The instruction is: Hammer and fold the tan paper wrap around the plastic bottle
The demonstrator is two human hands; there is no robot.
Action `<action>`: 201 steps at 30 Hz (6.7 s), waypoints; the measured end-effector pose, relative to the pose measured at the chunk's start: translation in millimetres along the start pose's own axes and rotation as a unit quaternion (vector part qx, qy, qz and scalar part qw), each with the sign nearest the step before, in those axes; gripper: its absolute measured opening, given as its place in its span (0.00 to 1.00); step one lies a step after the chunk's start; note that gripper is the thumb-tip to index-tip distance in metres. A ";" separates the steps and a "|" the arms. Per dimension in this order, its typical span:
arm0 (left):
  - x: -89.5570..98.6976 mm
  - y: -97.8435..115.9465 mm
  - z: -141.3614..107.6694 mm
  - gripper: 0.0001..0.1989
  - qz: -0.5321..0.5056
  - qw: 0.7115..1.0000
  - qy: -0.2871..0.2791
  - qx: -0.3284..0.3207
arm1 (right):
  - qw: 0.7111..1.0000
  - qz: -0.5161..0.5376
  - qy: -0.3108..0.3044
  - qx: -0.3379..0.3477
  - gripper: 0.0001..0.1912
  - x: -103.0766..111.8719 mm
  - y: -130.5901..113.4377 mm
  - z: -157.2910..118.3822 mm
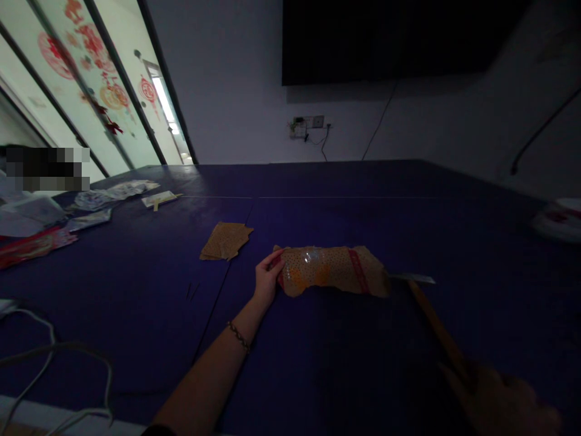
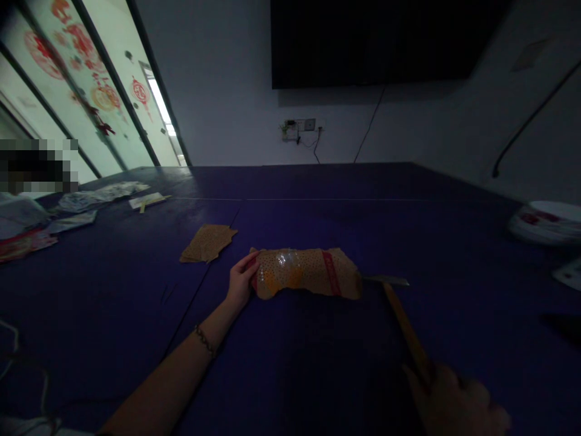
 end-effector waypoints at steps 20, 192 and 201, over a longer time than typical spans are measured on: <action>-8.6 -1.0 -3.6 0.19 -0.020 0.998 -0.043 0.030 | 0.426 0.864 0.041 -0.264 0.15 -119.3 -209.1 70.0; -33.9 40.3 -26.4 0.09 0.237 0.961 -0.018 -0.145 | 0.387 0.877 0.047 -0.279 0.18 -104.7 -207.6 66.9; -33.0 42.0 -25.8 0.07 0.301 0.936 -0.018 -0.183 | 0.378 0.881 0.052 -0.280 0.19 -94.4 -210.2 69.7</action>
Point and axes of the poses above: each hand's wrist, its own z-axis towards the middle knuckle, its own x-axis out of the back of the hand, y = z × x, the point moved 7 cm from there along z, towards the middle knuckle, and after that the axes turned 15 degrees about x, right-handed, at the moved point
